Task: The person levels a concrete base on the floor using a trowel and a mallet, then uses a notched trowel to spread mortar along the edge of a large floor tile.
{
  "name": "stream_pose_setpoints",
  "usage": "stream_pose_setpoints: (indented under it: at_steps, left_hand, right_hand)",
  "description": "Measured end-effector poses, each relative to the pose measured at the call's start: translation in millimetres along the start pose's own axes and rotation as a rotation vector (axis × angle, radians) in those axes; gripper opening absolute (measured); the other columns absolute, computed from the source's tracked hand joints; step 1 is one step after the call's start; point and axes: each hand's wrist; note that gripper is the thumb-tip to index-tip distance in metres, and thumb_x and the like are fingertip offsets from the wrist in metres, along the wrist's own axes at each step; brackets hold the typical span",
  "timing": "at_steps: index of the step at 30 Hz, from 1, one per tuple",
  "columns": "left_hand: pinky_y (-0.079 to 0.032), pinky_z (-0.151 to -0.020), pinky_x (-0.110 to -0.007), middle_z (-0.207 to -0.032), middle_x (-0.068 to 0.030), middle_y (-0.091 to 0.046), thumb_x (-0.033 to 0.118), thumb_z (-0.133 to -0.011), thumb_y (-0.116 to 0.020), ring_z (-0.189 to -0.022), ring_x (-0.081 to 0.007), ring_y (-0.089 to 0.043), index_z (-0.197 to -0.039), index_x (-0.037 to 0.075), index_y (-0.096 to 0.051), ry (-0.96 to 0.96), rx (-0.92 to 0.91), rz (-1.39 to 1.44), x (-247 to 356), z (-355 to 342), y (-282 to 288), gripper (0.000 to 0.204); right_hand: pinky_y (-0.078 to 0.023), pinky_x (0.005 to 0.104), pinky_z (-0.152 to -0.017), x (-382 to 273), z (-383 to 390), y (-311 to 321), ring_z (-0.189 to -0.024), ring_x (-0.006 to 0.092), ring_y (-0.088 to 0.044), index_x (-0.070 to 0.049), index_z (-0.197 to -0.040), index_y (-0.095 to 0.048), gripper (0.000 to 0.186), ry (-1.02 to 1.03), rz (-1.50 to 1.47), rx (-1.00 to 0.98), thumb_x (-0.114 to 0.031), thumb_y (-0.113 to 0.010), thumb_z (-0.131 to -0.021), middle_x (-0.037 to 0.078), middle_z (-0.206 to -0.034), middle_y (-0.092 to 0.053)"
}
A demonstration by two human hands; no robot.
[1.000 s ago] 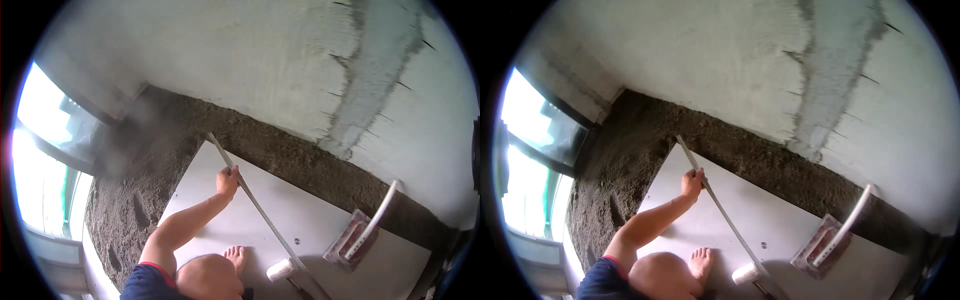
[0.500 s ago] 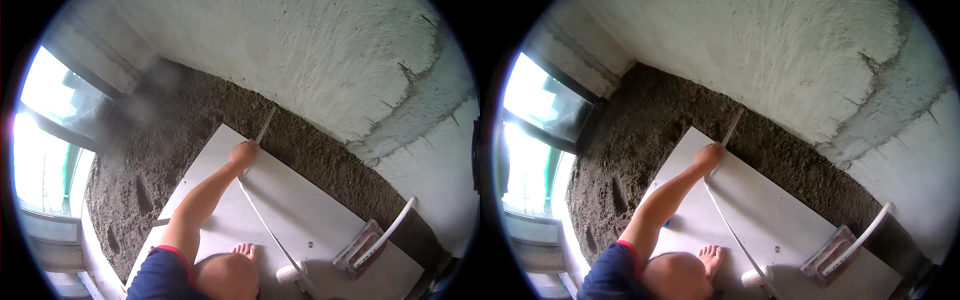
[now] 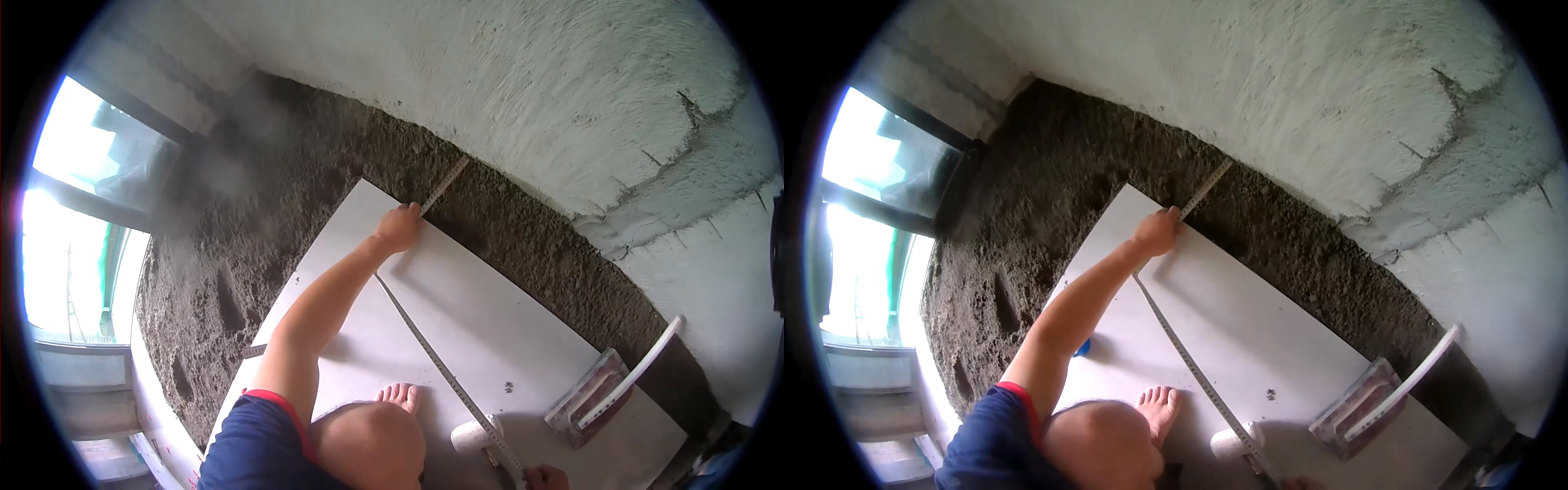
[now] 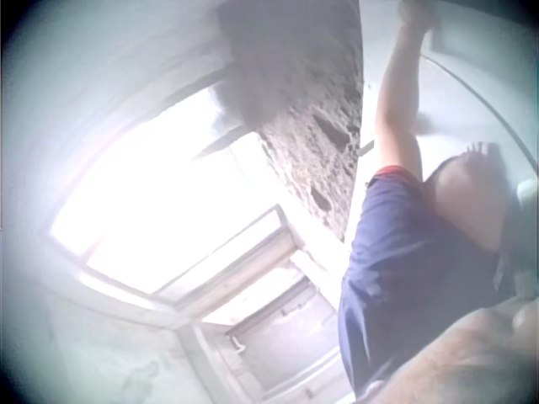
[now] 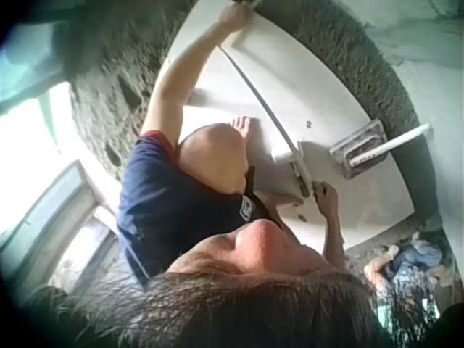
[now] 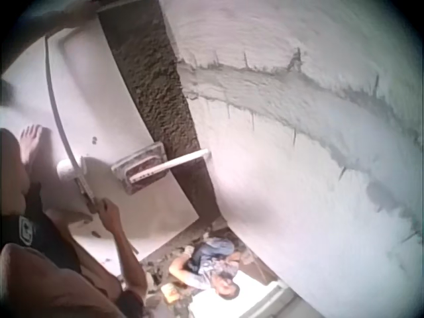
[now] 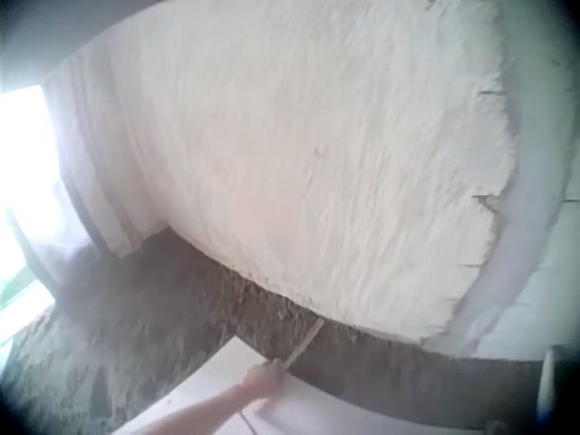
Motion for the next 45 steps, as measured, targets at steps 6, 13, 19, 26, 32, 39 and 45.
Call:
stream_pose_setpoints:
  at_steps: [6,13,19,26,32,39,45]
  left_hand:
    - [-0.050,-0.081,-0.045,-0.094,-0.0151,-0.067,0.035,-0.087,-0.056,-0.096,-0.0331,-0.063,-0.098,0.009,-0.064,0.041,-0.131,-0.084,-3,-2,5,0.029]
    - [-0.051,-0.082,-0.040,-0.100,-0.0068,-0.069,0.042,-0.084,-0.057,-0.096,-0.0280,-0.064,-0.106,0.020,-0.070,0.104,-0.168,-0.060,-8,-5,9,0.034]
    - [-0.050,-0.084,-0.040,-0.102,-0.0065,-0.069,0.044,-0.085,-0.056,-0.100,-0.0269,-0.063,-0.108,0.020,-0.069,0.128,-0.161,-0.077,-5,-3,8,0.036]
    - [-0.049,-0.086,-0.040,-0.102,-0.0074,-0.069,0.044,-0.085,-0.054,-0.101,-0.0269,-0.063,-0.104,0.017,-0.069,0.105,-0.144,-0.076,-7,-2,7,0.036]
    - [-0.050,-0.082,-0.040,-0.101,-0.0056,-0.069,0.044,-0.084,-0.055,-0.098,-0.0263,-0.063,-0.103,0.020,-0.069,0.108,-0.132,-0.063,-9,-2,4,0.033]
    - [-0.050,-0.082,-0.040,-0.102,-0.0045,-0.068,0.042,-0.085,-0.056,-0.099,-0.0263,-0.062,-0.105,0.022,-0.068,0.106,-0.144,-0.043,-9,0,6,0.031]
    - [-0.049,-0.088,-0.040,-0.104,-0.0062,-0.069,0.042,-0.083,-0.058,-0.103,-0.0261,-0.062,-0.105,0.020,-0.070,0.096,-0.146,0.035,-14,0,6,0.033]
  right_hand:
    - [-0.041,0.0320,-0.053,-8,3,3,-0.057,0.0142,-0.049,0.000,-0.085,-0.063,0.034,0.006,-0.039,0.010,-0.031,-0.052,-0.093,0.005,-0.065,-0.057]
    - [-0.042,0.0314,-0.054,-10,4,5,-0.059,0.0134,-0.049,0.000,-0.087,-0.063,0.034,-0.058,-0.048,-0.010,-0.031,-0.052,-0.093,0.005,-0.068,-0.058]
    - [-0.043,0.0318,-0.056,-10,4,1,-0.060,0.0141,-0.051,0.001,-0.089,-0.064,0.035,-0.093,-0.044,-0.019,-0.031,-0.052,-0.094,0.006,-0.070,-0.059]
    - [-0.044,0.0325,-0.057,-9,3,0,-0.061,0.0146,-0.051,0.001,-0.092,-0.065,0.034,-0.113,-0.058,-0.034,-0.030,-0.052,-0.095,0.006,-0.071,-0.060]
    - [-0.044,0.0326,-0.056,-6,2,-1,-0.061,0.0153,-0.052,0.002,-0.092,-0.064,0.035,-0.124,-0.057,-0.050,-0.030,-0.052,-0.094,0.007,-0.071,-0.060]
    - [-0.044,0.0324,-0.054,-10,1,-1,-0.060,0.0155,-0.053,0.002,-0.092,-0.065,0.035,-0.087,-0.053,-0.055,-0.030,-0.051,-0.094,0.007,-0.071,-0.061]
    - [-0.044,0.0324,-0.055,-3,-2,-4,-0.059,0.0145,-0.053,0.001,-0.091,-0.065,0.035,-0.112,-0.043,-0.080,-0.032,-0.051,-0.095,0.006,-0.069,-0.060]
Point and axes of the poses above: each hand's wrist, its own z-axis away from the middle knuckle, its own y-axis out of the back of the hand, x = y × z
